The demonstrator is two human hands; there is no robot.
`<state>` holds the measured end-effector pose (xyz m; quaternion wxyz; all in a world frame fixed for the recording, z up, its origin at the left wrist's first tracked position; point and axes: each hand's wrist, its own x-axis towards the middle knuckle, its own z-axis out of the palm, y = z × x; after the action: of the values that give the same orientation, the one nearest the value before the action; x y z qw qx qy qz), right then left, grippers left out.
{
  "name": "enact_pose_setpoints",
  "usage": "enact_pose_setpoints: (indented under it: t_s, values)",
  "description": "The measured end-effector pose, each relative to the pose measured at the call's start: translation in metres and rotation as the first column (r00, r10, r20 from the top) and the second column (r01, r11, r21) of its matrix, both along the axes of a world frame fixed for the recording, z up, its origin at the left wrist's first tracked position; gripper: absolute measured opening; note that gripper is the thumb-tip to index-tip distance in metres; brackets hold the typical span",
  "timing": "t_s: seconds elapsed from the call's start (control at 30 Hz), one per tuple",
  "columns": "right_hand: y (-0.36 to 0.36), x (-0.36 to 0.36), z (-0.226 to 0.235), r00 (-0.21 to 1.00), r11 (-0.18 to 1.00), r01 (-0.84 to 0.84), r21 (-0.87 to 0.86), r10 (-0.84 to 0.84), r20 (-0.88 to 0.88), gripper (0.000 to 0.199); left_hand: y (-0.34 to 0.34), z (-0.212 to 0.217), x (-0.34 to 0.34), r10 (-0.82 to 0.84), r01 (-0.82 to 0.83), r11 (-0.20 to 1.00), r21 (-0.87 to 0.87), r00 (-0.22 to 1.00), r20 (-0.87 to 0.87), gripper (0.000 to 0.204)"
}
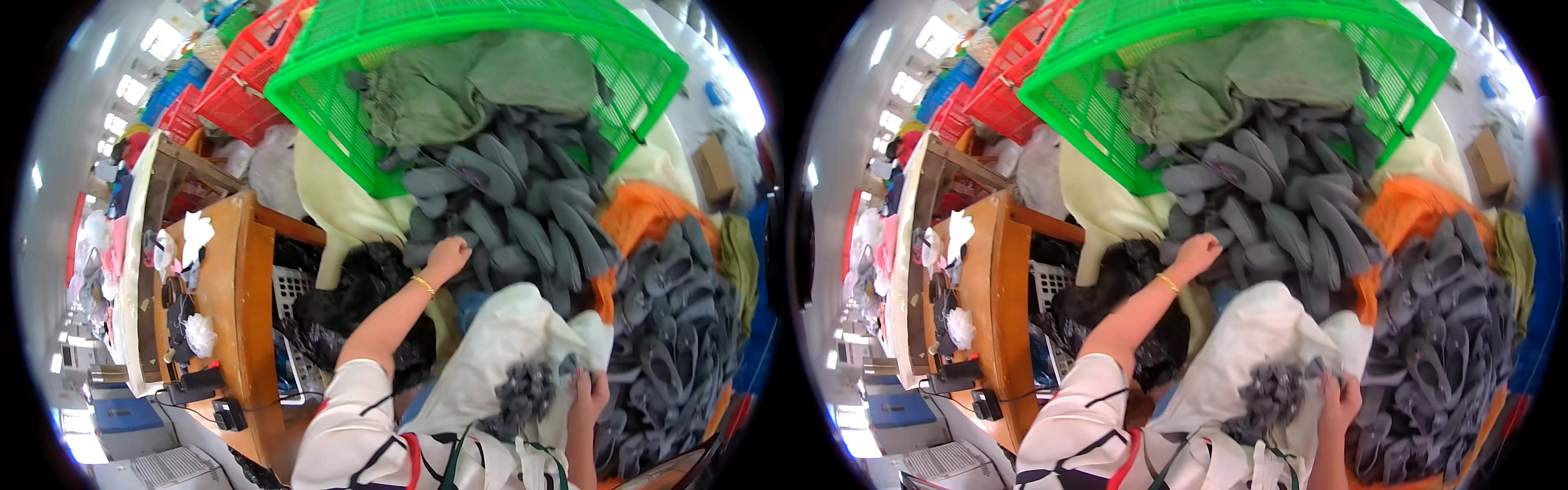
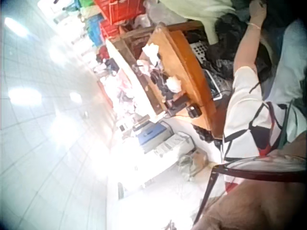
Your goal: The person is sewing grey slippers using a needle and thread. They pick up a slipper from a pile, stitch the upper part, and then place it into a white sack. The process is repeated for multiple slippers in a workshop setting.
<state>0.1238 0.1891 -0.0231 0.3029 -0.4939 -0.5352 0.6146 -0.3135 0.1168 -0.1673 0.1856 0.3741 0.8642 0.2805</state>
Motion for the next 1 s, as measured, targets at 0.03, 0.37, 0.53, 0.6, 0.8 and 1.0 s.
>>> enact_pose_setpoints:
  t_s: [0.03,0.37,0.53,0.6,0.8,1.0]
  values:
    - [-0.002,-0.002,-0.003,0.999,1.0,0.02,-0.007,-0.021,-0.045,0.009,-0.004,-0.026,-0.017,-0.019,0.013,0.996,-0.083,0.997,-0.073,0.031]
    - [0.0,-0.005,-0.001,0.998,0.998,-0.035,0.055,0.038,-0.044,0.005,-0.008,-0.069,-0.021,0.088,-0.069,0.965,-0.253,0.994,0.062,0.048]
    - [0.0,-0.007,0.002,0.997,0.998,-0.024,0.064,0.028,-0.069,0.005,-0.007,0.028,-0.012,0.001,-0.009,1.0,0.02,0.929,0.37,0.047]
    - [-0.002,-0.005,0.001,0.993,0.997,-0.028,0.067,0.035,-0.109,0.006,-0.027,0.08,0.01,-0.075,-0.003,0.99,0.144,0.843,0.533,0.037]
    - [-0.003,0.007,0.017,0.986,0.999,-0.049,0.007,0.049,-0.161,0.012,-0.133,0.202,0.139,-0.247,0.202,0.969,0.143,0.808,0.535,0.034]
    - [-0.015,0.02,0.028,0.965,0.989,-0.132,0.067,0.144,-0.217,0.014,-0.194,0.214,0.243,-0.021,0.006,1.0,0.027,0.791,0.611,0.033]
